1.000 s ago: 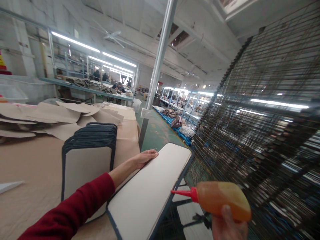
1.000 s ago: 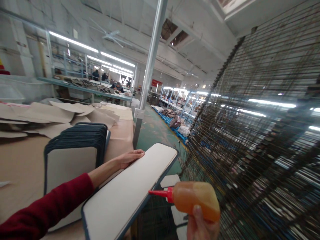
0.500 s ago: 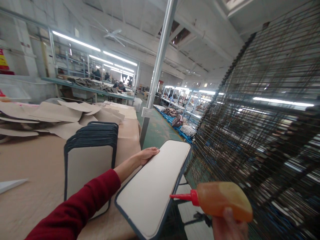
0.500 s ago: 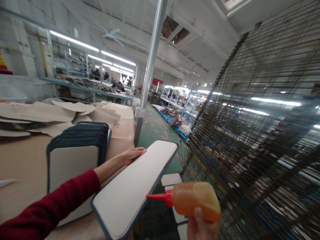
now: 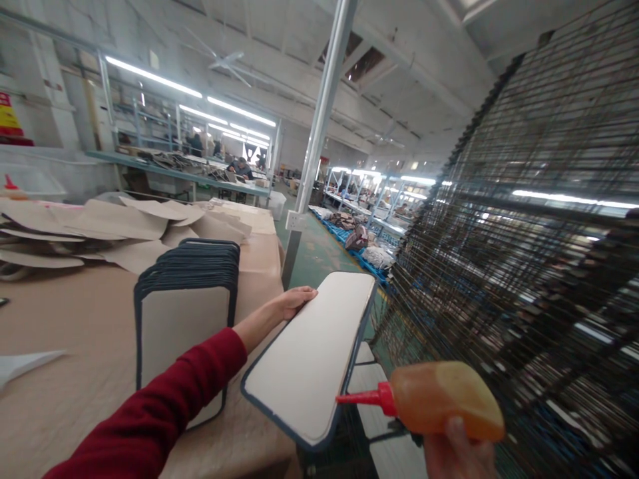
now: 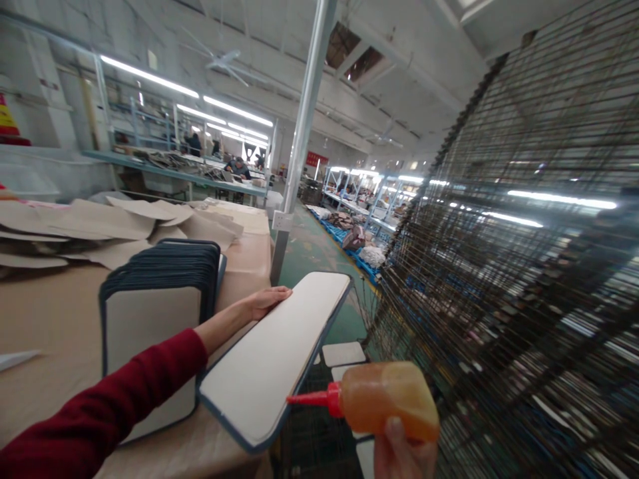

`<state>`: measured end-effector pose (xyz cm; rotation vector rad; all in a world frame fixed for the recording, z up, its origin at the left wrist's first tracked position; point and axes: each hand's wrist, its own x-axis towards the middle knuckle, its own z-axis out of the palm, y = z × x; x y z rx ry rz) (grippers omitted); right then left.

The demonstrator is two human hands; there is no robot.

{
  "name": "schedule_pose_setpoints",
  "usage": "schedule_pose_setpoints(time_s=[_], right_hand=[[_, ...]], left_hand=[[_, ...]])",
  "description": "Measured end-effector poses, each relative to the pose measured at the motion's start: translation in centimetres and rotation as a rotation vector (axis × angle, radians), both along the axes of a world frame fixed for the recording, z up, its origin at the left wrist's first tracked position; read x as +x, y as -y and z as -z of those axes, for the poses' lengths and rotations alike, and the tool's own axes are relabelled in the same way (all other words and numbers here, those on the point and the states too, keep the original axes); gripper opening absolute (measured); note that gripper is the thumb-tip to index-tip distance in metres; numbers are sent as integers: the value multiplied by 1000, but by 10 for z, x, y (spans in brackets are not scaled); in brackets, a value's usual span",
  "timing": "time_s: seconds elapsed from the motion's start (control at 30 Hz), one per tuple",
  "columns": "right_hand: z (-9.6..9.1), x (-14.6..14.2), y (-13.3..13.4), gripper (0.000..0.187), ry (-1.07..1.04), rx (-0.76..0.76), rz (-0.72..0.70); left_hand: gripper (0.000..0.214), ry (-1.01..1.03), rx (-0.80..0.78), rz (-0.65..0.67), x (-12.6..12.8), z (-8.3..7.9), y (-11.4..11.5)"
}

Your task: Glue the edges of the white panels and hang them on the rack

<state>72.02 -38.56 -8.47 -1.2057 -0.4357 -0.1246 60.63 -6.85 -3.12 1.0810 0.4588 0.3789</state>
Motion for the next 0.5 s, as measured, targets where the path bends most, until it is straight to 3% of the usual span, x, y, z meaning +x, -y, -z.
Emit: schedule_pose_setpoints(time_s=[0.13, 0.27, 0.4, 0.5], right_hand=[[1, -4, 1, 43, -19, 0, -61], [-10, -15, 0, 51, -112, 20, -108], [-15, -20, -3, 55, -132, 56, -54], [-11, -16, -1, 44, -91, 31, -11]], left_hand=[[14, -3, -3, -27, -2, -1, -4], [16, 2, -5, -59, -4, 1, -10], [15, 4, -18, -110, -5, 3, -16], [13, 7, -36, -156, -6, 7, -21]])
